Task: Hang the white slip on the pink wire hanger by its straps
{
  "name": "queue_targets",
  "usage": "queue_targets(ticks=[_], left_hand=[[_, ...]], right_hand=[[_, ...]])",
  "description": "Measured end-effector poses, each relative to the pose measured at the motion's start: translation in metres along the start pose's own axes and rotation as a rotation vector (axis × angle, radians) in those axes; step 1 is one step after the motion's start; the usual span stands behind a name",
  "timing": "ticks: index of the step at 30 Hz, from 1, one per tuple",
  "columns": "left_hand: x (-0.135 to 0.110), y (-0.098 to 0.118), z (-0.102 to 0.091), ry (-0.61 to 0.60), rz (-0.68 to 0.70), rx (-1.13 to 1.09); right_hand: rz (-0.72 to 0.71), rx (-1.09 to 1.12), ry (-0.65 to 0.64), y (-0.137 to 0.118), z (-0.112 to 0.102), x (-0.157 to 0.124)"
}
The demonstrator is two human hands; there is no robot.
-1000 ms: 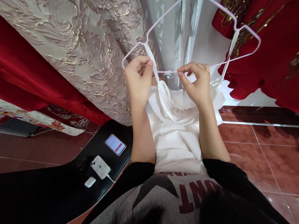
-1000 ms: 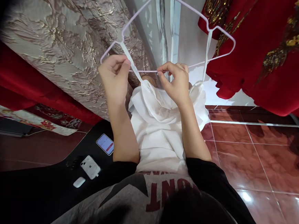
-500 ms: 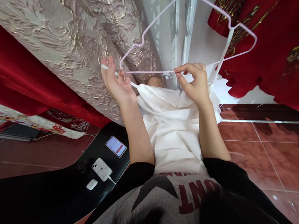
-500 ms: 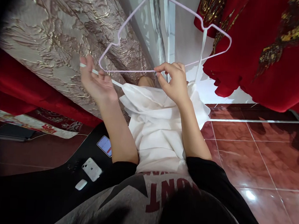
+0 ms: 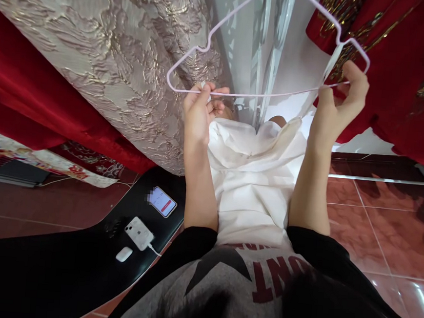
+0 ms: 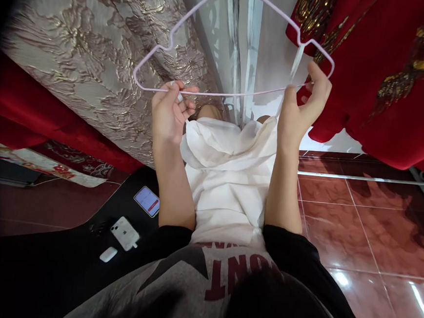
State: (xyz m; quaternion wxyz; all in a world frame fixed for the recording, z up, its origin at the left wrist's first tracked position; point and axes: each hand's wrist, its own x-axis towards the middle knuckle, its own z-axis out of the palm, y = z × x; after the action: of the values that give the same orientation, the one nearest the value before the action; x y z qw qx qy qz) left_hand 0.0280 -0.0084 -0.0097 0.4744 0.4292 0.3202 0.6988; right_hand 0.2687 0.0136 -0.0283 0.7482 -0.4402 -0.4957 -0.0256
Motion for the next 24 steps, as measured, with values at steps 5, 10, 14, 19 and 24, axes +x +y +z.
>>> queue_targets(ticks=[5,10,14,19,24], left_hand=[[0.0,0.001,-0.002,0.01,0.007,-0.007],[-0.001,0.008,-0.008,-0.013,-0.017,-0.004],[-0.002,0.009,-0.009,-0.043,-0.019,-0.019],[-0.003,0.011,-0.009,-0.054,-0.015,-0.048],[-0.004,0.014,-0.009,-0.049,-0.035,-0.039]], right_hand=[[0.183,0.043,-0.359,-0.007,0.0,-0.003],[0.143,0.178,-0.296,-0.04,0.009,0.017],[0.109,0.304,-0.159,-0.036,0.015,0.06],[0.07,0.499,0.173,0.001,0.002,0.071],[0.139,0.495,0.157,0.019,-0.036,0.039]])
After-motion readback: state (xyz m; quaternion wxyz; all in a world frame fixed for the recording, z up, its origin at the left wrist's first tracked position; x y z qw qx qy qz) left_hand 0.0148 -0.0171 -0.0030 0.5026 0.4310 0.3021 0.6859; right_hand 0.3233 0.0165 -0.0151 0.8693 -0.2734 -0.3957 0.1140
